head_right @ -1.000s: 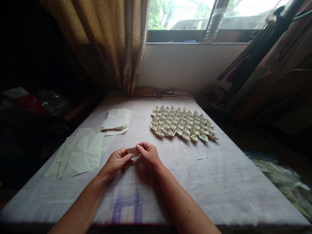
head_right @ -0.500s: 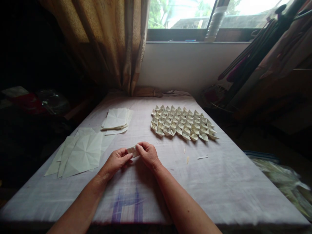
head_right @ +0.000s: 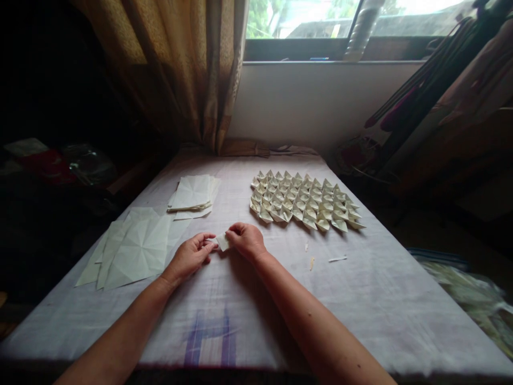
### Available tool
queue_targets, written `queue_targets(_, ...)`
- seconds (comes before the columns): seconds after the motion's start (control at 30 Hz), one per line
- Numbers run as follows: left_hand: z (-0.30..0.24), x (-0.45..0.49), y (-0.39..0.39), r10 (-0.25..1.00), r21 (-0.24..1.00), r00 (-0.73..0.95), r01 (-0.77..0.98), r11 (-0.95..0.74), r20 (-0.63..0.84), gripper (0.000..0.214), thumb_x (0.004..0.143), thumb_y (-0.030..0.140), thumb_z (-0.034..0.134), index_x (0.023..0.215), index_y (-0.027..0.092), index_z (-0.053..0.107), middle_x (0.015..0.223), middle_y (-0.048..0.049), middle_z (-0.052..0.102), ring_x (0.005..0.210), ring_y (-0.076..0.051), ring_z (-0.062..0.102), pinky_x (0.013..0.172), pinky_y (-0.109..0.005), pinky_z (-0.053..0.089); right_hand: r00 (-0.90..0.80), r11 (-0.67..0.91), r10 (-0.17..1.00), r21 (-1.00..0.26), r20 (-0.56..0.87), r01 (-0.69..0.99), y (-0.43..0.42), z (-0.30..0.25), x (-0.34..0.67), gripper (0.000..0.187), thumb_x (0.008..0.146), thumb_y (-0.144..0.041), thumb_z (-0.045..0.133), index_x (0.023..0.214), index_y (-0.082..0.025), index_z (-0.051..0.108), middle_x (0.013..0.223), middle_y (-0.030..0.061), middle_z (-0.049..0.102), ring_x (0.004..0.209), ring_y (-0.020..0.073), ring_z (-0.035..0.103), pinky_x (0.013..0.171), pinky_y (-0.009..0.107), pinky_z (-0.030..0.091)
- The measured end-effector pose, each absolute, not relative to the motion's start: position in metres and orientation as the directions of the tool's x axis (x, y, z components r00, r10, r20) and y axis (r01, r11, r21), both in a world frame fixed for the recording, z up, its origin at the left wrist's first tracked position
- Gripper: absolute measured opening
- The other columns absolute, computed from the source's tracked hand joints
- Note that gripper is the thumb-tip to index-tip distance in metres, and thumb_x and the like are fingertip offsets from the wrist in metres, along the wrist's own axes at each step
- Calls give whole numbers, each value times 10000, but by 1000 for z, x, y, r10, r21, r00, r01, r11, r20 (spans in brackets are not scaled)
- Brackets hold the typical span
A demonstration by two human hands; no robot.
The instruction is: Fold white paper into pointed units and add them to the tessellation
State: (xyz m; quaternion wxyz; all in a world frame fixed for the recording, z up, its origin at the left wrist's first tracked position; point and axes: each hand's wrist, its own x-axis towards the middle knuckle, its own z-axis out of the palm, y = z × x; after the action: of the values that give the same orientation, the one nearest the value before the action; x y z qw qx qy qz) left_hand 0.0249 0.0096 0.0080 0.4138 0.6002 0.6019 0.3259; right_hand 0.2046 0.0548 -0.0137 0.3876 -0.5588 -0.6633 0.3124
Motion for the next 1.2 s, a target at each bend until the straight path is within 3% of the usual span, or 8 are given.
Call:
queue_targets(0.07, 10, 22, 11, 998, 846, 58, 533, -17, -16, 251, 808, 251, 614, 1041, 214, 697, 957, -54, 729, 712, -167, 657, 741, -298, 533, -78, 193, 980, -784, 183, 590, 62, -10, 207, 90, 755, -308, 685, 710, -252, 739, 626, -17, 691, 582, 143, 584, 540, 239, 362)
queue_targets(0.17, 12, 20, 10, 986, 781, 143, 604, -160, 92, 252, 818, 187, 590, 1015, 249, 735, 1135, -55, 706, 1059, -234, 624, 1023, -374, 433, -98, 227, 970, -685, 222, 692, 67, -8, 208, 78, 771, -293, 698, 716, -255, 738, 653, -6, 690, 618, 154, 588, 564, 247, 361)
queue_targets(0.27, 10, 21, 8, 888, 547, 407, 704, -453, 213, 361, 863, 194, 556, 1196, 248, 686, 1345, -71, 623, 1305, -281, 490, 1137, -455, 316, -139, 281, 952, -598, 273, 751, 66, -9, 207, 66, 799, -267, 686, 762, -237, 731, 771, 22, 709, 725, 169, 614, 631, 248, 397)
queue_targets(0.33, 7, 20, 9, 799, 354, 562, 718, -599, 214, 428, 902, 235, 535, 1325, 237, 602, 1416, -80, 572, 1370, -298, 427, 1164, -503, 258, -163, 310, 940, -554, 299, 773, 65, -11, 206, 72, 822, -256, 666, 796, -224, 724, 816, 40, 707, 776, 180, 618, 670, 251, 417)
queue_targets(0.43, 2, 18, 10, 754, 235, 636, 717, -657, 167, 461, 940, 305, 510, 1396, 236, 532, 1427, -61, 567, 1381, -297, 417, 1176, -518, 225, -193, 342, 927, -513, 321, 788, 65, -14, 207, 102, 866, -240, 618, 851, -204, 713, 838, 62, 699, 797, 197, 622, 700, 268, 443)
queue_targets(0.63, -2, 15, 12, 752, 166, 639, 733, -659, 165, 460, 964, 389, 482, 1402, 251, 515, 1472, -27, 523, 1386, -275, 414, 1174, -491, 228, -291, 445, 886, -488, 361, 750, 51, -16, 231, 198, 931, -171, 504, 1003, -188, 687, 936, 71, 705, 846, 187, 637, 779, 278, 489)
queue_targets(0.77, -4, 17, 13, 752, 138, 635, 740, -658, 177, 454, 957, 402, 492, 1386, 260, 525, 1486, -27, 507, 1391, -264, 409, 1176, -471, 227, -450, 627, 758, -340, 472, 701, 34, -13, 250, 285, 970, -221, 461, 1185, -179, 644, 1099, 110, 681, 954, 228, 607, 847, 356, 496)
queue_targets(1.2, -7, 15, 15, 719, 35, 671, 726, -687, 178, 554, 916, 321, 534, 1460, 277, 432, 1549, -69, 411, 1427, -268, 352, 1174, -462, 211, -547, 600, 788, -152, 282, 785, 30, 1, 244, 296, 910, -255, 585, 1197, -188, 617, 1171, 111, 634, 1030, 273, 539, 854, 397, 437)
